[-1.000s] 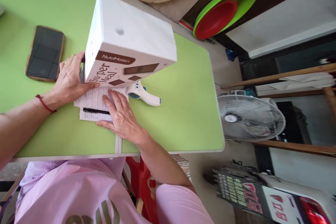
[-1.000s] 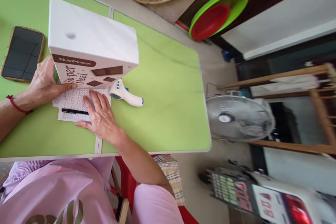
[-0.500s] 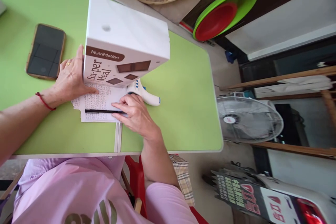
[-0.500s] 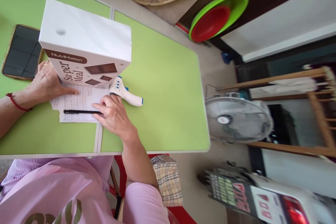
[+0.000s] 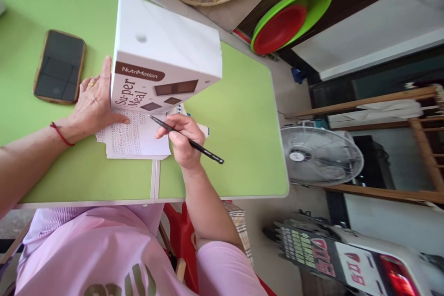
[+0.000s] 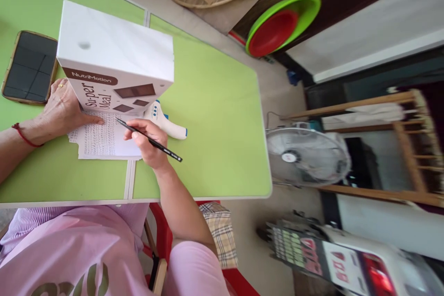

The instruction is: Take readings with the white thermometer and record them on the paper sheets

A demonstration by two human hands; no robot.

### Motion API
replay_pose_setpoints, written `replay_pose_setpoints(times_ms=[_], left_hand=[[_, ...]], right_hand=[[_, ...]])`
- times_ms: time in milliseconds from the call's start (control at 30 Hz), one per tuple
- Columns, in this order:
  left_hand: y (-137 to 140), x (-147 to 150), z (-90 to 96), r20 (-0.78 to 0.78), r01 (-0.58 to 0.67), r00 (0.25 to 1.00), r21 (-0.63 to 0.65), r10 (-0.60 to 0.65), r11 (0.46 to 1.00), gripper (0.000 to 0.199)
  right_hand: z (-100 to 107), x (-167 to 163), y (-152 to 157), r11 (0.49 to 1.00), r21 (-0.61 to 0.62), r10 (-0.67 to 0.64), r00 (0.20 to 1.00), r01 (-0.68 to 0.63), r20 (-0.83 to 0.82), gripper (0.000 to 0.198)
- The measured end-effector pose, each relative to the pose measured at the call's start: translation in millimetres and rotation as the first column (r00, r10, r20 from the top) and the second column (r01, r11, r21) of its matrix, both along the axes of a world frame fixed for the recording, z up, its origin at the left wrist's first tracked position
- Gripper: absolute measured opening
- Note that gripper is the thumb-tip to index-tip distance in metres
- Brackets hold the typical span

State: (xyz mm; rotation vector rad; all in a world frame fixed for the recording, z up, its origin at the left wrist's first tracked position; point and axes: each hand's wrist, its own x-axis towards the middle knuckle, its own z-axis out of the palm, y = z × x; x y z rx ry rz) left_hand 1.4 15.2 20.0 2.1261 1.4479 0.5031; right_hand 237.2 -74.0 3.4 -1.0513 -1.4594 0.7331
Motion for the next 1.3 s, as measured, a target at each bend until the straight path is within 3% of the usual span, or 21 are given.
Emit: replay_pose_setpoints(times_ms=[133, 300, 467, 600, 833, 1133, 1300], left_hand=[[-2, 1, -1.4, 0.020, -0.004, 1.000, 0.015, 0.004, 1.000, 0.123], [-4, -2, -2.0, -0.006, 0.044, 0.999, 0.018, -0.044, 0.999, 0.127], [-5, -1, -1.8, -0.027, 0.053, 0.998, 0.020, -0.053, 0.998, 0.115], [-5, 2, -1.4, -0.024, 0.014, 1.000, 0.023, -0.013, 1.000, 0.117], [-4, 0, -6.3, -0.009, 0.031, 0.999, 0.047, -0.031, 0.998, 0.115], [-6, 2, -3.3, -0.055, 0.021, 0.998, 0.026, -0.020, 0.999, 0.115], [-4, -1, -9.3, -0.001, 0.051, 0.999, 0.052, -0.051, 0.997, 0.113]], right_hand=[[-8, -5, 7, 0.977, -0.209, 0.048, 0.999, -0.041, 0.024, 0.017], [-11, -16, 11, 0.959, -0.266, -0.083, 0.995, 0.093, 0.050, 0.017], [-20, -22, 11, 0.949, -0.245, -0.206, 0.979, 0.199, -0.001, 0.024], [-28, -19, 12, 0.960, -0.195, -0.206, 0.979, 0.202, -0.001, 0.031], [-24, -23, 12, 0.966, -0.116, -0.221, 0.970, 0.232, 0.102, 0.020], [-24, -19, 13, 0.970, -0.028, -0.221, 0.926, 0.241, 0.307, 0.028], [-25, -18, 12, 0.974, -0.005, -0.208, 0.912, 0.224, 0.354, 0.026]])
